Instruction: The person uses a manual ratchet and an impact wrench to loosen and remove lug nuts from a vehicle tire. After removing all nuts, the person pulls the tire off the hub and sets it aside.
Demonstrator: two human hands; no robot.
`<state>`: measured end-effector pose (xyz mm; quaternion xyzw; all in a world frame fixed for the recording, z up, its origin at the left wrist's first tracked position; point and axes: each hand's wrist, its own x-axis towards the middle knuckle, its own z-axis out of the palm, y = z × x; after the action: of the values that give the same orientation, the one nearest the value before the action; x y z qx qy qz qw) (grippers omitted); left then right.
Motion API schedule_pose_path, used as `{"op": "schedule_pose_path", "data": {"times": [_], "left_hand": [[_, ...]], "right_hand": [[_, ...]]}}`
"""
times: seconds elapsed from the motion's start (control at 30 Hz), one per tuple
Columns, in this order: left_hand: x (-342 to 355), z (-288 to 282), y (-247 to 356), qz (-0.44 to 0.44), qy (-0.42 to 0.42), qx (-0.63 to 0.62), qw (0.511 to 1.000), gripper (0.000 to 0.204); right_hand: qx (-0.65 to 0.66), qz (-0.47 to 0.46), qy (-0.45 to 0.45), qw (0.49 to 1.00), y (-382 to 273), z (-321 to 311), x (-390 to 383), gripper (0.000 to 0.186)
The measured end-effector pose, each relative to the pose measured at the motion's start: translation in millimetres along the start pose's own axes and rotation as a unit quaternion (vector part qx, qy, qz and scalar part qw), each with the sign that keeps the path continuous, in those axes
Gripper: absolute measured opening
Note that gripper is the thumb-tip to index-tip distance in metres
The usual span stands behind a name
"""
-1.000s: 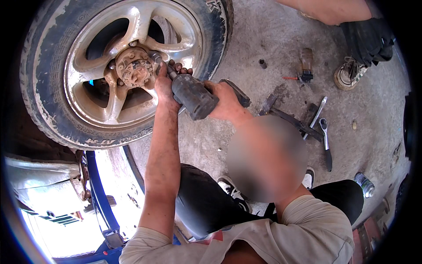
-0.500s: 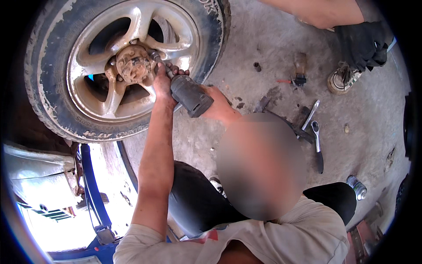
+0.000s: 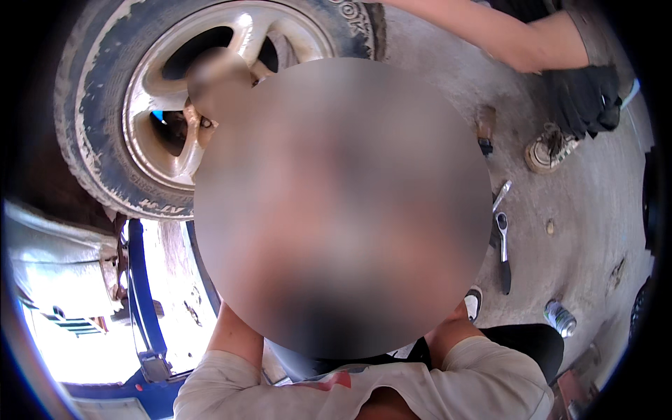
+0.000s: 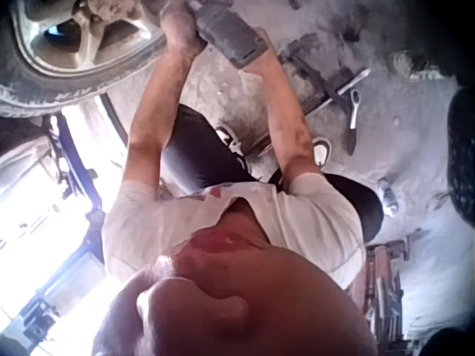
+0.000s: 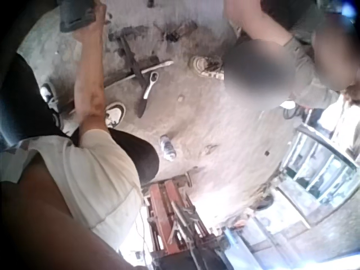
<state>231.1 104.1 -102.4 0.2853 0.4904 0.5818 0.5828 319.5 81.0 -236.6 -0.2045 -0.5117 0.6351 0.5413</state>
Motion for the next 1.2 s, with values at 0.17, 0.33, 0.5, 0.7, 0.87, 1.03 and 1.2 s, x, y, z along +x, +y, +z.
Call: {"op": "schedule_pose_path", "data": {"times": [0.17,0.33,0.5,0.7,0.87,1.03,1.2], "left_hand": [[-7,-32,38,0.078,-0.075,-0.100,0.989,0.028],[-15,-60,74,0.059,-0.044,-0.101,0.992,0.037],[1,-85,88,0.080,-0.081,-0.099,0.989,0.033],[12,-95,90,0.066,-0.113,-0.165,0.978,0.036],[22,-111,98,0.110,-0.083,-0.126,0.982,0.033],[27,-113,100,0.120,-0.159,-0.127,0.972,0.032],[29,-113,100,0.086,-0.174,-0.171,0.966,0.031]], "right_hand": [[-0.024,-0.078,-0.025,0.996,-52,36,19,0.034],[-0.132,-0.080,-0.012,0.988,-59,82,34,0.030],[-0.152,-0.066,0.005,0.986,-51,108,49,0.034],[-0.253,-0.087,0.023,0.963,-60,111,52,0.039],[-0.392,-0.033,0.003,0.919,-79,109,63,0.047],[-0.414,-0.024,0.015,0.910,-83,111,65,0.043],[-0.437,-0.031,-0.018,0.899,-84,102,70,0.045]]}}
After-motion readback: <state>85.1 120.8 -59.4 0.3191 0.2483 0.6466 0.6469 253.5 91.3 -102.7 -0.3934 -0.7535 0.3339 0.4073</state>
